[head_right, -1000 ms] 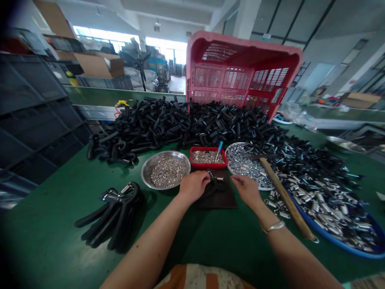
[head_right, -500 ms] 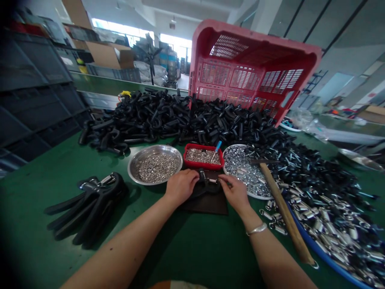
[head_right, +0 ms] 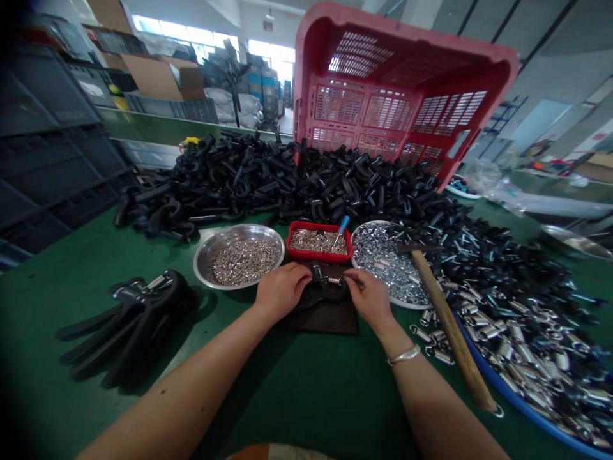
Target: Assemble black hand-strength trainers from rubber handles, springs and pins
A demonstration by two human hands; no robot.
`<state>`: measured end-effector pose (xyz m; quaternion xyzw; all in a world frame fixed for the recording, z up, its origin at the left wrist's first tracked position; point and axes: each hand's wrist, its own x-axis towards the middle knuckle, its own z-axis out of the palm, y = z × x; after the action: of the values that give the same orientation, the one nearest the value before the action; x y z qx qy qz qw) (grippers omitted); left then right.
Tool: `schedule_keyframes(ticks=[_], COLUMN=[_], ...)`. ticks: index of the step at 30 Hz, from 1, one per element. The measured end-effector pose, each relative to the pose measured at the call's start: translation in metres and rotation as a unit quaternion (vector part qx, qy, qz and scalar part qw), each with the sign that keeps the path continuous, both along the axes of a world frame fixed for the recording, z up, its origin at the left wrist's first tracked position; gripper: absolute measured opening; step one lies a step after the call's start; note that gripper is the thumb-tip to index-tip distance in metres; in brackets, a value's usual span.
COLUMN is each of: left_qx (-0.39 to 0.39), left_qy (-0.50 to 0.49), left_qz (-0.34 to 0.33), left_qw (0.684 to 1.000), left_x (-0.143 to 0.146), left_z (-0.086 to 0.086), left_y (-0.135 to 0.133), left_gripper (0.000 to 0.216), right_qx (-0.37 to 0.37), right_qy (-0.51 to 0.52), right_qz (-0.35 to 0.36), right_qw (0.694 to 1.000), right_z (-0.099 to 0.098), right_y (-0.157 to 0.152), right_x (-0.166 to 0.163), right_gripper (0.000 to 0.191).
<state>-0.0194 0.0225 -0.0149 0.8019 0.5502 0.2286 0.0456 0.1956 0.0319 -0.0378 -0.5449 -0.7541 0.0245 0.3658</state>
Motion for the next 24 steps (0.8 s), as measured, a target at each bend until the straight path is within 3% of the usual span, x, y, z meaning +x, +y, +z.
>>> schedule_keyframes(ticks=[7, 12, 18, 21, 24], left_qx=[-0.010, -0.026, -0.056, -0.074, -0.136], left_qy=[0.000, -0.006, -0.039, -0.113, -0.236], left_qz=[0.004, 0.003, -0.006, -0.017, -0.058], left_qw=[1.000, 1.000, 0.998, 0.991, 0.960], left_x=[0.000, 0.000, 0.003, 0.006, 0.008], left_z=[0.002, 0.006, 0.009, 0.009, 0.009], left_y=[0.000, -0.002, -0.004, -0.002, 0.000], left_gripper=[0.020, 0.021, 0.022, 0.020, 0.017], right_qx=[0.019, 0.057, 0.001, -0.029, -0.013], right_qy=[-0.024, -0.168, -0.308, -0.283, -0.145], right_qz=[0.008, 0.030, 0.008, 0.020, 0.067], right_qw=[1.000, 0.984, 0.951, 0.959, 0.987], right_z=[0.001, 0.009, 0.022, 0.026, 0.030], right_y=[-0.001, -0.005, -0.008, -0.010, -0.015], right_x=[0.000, -0.005, -0.015, -0.014, -0.017], right_gripper=[0.017, 0.022, 0.029, 0.028, 0.023])
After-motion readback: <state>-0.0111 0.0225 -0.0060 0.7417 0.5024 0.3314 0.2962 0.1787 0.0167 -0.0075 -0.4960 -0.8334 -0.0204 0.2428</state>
